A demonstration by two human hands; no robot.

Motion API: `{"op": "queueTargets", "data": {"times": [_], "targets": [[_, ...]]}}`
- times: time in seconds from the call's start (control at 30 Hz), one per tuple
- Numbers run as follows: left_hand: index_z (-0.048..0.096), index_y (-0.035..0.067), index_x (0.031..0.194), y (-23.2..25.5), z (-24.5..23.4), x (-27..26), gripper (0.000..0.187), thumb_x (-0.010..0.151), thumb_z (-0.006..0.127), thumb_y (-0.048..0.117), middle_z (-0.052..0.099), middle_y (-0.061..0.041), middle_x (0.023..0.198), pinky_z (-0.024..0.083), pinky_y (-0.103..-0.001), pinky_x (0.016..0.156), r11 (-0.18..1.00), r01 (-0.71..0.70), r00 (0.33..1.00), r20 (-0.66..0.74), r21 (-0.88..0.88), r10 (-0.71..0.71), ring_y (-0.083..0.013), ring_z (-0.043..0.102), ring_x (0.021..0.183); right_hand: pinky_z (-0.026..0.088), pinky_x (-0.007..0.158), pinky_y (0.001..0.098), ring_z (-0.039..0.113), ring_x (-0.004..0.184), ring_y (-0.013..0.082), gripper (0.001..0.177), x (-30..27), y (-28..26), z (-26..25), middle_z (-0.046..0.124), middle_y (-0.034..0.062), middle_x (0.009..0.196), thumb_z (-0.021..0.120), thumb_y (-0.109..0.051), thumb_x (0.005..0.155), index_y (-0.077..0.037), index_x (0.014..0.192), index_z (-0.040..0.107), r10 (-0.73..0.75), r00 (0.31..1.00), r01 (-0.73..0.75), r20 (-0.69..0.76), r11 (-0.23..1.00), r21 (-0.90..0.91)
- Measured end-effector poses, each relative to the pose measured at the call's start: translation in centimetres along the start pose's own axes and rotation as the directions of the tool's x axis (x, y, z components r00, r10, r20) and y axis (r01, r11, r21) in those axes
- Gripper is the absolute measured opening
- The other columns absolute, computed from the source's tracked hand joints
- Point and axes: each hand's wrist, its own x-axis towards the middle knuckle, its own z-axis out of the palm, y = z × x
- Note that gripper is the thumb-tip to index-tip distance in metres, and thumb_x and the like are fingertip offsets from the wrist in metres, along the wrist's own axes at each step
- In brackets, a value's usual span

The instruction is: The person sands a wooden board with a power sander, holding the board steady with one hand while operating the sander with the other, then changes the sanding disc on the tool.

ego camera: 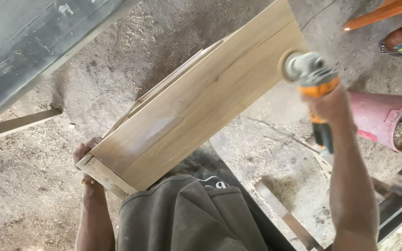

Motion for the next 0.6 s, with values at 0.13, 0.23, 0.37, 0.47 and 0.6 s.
{"op": "queueTargets", "data": {"times": [0.13, 0.23, 0.37, 0.47, 0.6], "targets": [[0.055, 0.002, 0.069, -0.1, -0.8, 0.1, 0.058, 0.107, 0.037, 0.042, 0.057, -0.012, 0.074, 0.04, -0.041, 0.087, 1.0, -0.023, 0.999, 0.032, 0.008, 0.023, -0.0252, 0.048, 0.079, 0.065, 0.075, 0.0356, 0.075, 0.094, 0.0206, 0.058, 2.7, 3.2, -0.1, 0.073, 0.0141, 0.12, 0.083, -0.016, 0.088, 0.002, 0.137, 0.058, -0.099, 0.995, 0.1, -0.03, 0.995, 0.016], [0.056, 0.001, 0.068, -0.1, 0.2, -0.4, 0.059, 0.105, 0.036, 0.043, 0.058, -0.013, 0.074, 0.04, -0.041, 0.088, 1.0, -0.021, 0.999, 0.028, 0.004, 0.021, -0.0255, 0.049, 0.08, 0.063, 0.072, 0.036, 0.072, 0.088, 0.0224, 0.072, 2.7, 4.1, 1.2, 0.07, 0.0147, 0.111, 0.086, -0.012, 0.077, 0.004, 0.136, 0.049, -0.247, 0.968, 0.245, 0.051, 0.969, 0.036], [0.056, 0.002, 0.072, -0.8, -0.9, 0.3, 0.056, 0.102, 0.035, 0.044, 0.059, -0.013, 0.073, 0.041, -0.042, 0.09, 0.997, -0.053, 0.997, 0.064, 0.055, 0.049, -0.0263, 0.051, 0.081, 0.057, 0.076, 0.0368, 0.07, 0.09, 0.0248, 0.061, 3.1, 4.1, 0.3, 0.071, 0.0182, 0.108, 0.09, -0.015, 0.083, 0.009, 0.126, 0.055, -0.314, 0.949, 0.314, -0.009, 0.949, 0.004], [0.055, 0.002, 0.071, -1.4, -0.8, 0.2, 0.057, 0.104, 0.036, 0.044, 0.058, -0.012, 0.07, 0.042, -0.042, 0.088, 0.992, -0.106, 0.994, 0.045, 0.067, 0.103, -0.0257, 0.051, 0.077, 0.058, 0.079, 0.0347, 0.073, 0.093, 0.021, 0.043, 4.7, 3.5, -0.8, 0.075, 0.0136, 0.11, 0.087, -0.017, 0.091, 0.003, 0.122, 0.064, -0.278, 0.96, 0.278, -0.027, 0.961, -0.003], [0.055, 0.002, 0.07, -1.2, 0.2, 0.2, 0.059, 0.107, 0.035, 0.043, 0.056, -0.012, 0.068, 0.041, -0.039, 0.081, 0.994, -0.088, 0.996, -0.008, 0.058, 0.088, -0.0247, 0.049, 0.074, 0.06, 0.074, 0.0338, 0.072, 0.093, 0.0195, 0.059, 3.1, 4.4, 0.6, 0.073, 0.011, 0.114, 0.089, -0.015, 0.081, 0.001, 0.129, 0.057, -0.269, 0.962, 0.272, -0.044, 0.958, 0.093]]}}
